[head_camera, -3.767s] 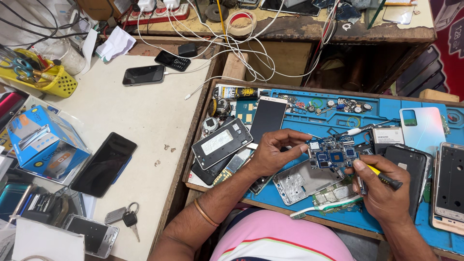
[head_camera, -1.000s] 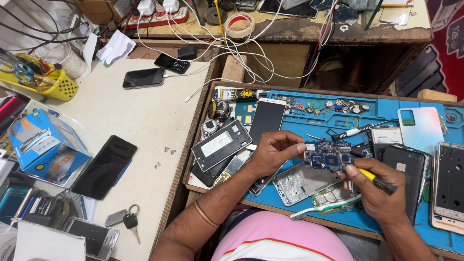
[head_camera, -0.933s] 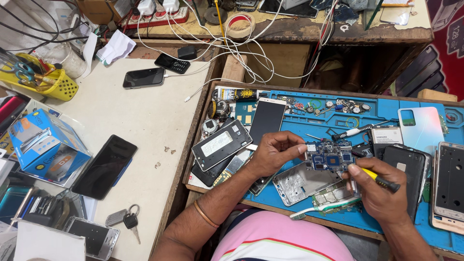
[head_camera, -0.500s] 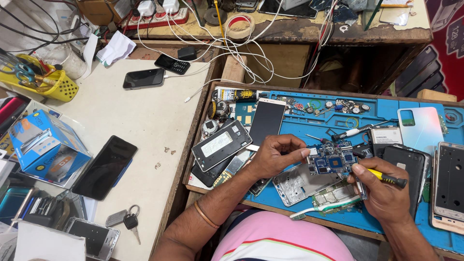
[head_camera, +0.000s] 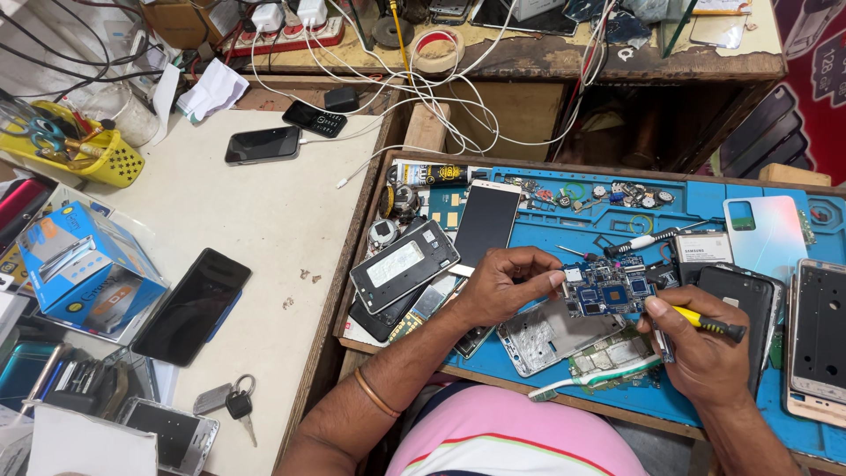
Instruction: The person holds a disassembled phone motherboard on a blue repair mat and uses a yellow-handled screwdriver to work on its components, repositioning the board repeatedly. Nearby disassembled phone bodies, screens, and small parts lie on the cluttered workbench as the person continues prying and adjusting the board.
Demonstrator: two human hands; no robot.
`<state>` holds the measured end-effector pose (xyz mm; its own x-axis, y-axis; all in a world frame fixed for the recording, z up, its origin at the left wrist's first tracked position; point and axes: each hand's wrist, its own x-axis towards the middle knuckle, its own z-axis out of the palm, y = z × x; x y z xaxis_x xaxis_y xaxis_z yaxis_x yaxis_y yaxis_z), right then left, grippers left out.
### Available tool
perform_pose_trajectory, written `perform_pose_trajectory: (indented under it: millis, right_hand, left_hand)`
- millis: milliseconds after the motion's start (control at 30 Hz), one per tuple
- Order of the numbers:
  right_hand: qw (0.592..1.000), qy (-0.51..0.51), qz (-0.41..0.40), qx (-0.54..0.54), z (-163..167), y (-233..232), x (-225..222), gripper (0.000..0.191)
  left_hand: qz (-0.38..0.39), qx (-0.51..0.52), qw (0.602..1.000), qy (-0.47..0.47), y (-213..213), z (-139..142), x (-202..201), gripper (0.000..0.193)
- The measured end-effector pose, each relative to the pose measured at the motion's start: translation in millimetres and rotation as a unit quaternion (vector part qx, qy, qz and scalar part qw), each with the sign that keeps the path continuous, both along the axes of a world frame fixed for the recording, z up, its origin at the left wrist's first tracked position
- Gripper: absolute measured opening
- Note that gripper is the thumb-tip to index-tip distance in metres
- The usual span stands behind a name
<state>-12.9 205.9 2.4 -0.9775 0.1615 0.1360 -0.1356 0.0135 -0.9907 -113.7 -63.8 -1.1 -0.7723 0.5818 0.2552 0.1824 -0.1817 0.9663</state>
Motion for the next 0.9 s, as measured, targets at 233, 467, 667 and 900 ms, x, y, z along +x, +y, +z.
perform_pose_trajectory:
  millis: [233, 467, 667, 900]
  right_hand:
    - [1.000, 0.005, 0.002, 0.000, 0.4, 0.5, -0.1, 0.020]
    - [1.000, -0.004, -0.004, 0.004, 3.1, -0.5, 1.2, 0.020]
    - [1.000, 0.001, -0.004, 0.027, 6.2, -2.2, 1.4, 0.021]
    - [1.000, 0.000, -0.003, 0.016, 3.5, -1.6, 0.9, 0.020]
  left_hand:
    - [-0.009, -0.005, 1.000, -0.007, -1.0, -0.9, -0.5, 0.025]
    - [-0.015, -0.014, 1.000, -0.005, -1.1, 0.3, -0.3, 0.026]
    - [-0.013, -0.015, 1.000, 0.006, -1.3, 0.6, -0.2, 0.025]
    - [-0.015, -0.001, 1.000, 0.007, -2.0, 0.2, -0.1, 0.024]
